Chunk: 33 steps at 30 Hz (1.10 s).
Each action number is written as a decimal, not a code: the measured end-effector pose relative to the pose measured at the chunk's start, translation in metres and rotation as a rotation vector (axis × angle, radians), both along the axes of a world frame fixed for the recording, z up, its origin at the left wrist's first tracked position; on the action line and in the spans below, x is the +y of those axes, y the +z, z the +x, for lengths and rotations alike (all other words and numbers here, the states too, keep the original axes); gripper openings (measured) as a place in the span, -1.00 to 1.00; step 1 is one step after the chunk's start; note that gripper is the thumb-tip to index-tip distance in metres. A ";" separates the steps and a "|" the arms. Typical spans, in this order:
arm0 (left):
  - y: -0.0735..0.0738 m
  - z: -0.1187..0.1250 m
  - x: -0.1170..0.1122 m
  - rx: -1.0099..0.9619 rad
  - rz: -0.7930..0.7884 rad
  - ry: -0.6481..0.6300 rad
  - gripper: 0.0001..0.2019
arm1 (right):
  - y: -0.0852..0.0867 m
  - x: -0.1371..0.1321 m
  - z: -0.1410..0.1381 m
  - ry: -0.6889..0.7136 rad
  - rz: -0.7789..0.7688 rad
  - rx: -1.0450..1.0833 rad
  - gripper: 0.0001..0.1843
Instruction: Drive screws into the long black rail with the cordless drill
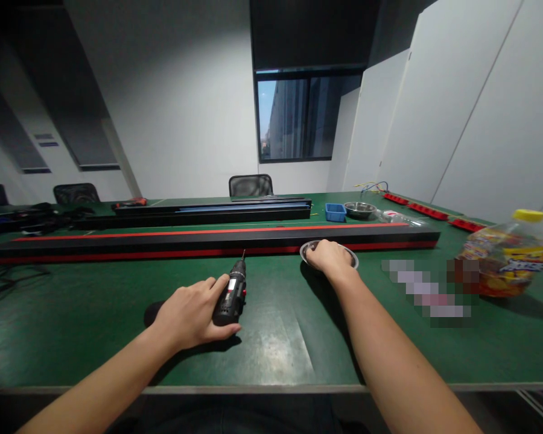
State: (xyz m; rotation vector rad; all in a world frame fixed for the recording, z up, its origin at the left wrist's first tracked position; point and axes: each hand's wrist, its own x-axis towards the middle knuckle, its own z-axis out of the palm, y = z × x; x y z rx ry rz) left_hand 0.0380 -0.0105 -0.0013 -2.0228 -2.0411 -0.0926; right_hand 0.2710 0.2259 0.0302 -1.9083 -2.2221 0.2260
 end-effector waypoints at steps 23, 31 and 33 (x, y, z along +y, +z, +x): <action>0.000 -0.002 0.001 0.001 0.008 0.008 -0.23 | -0.011 0.000 -0.009 0.116 -0.036 0.008 -0.44; 0.001 -0.009 0.003 0.003 -0.019 0.004 -0.17 | -0.013 -0.002 -0.011 0.126 -0.025 0.029 -0.46; 0.000 -0.010 0.003 0.013 -0.023 -0.002 -0.16 | -0.014 -0.001 -0.012 0.135 -0.011 0.029 -0.48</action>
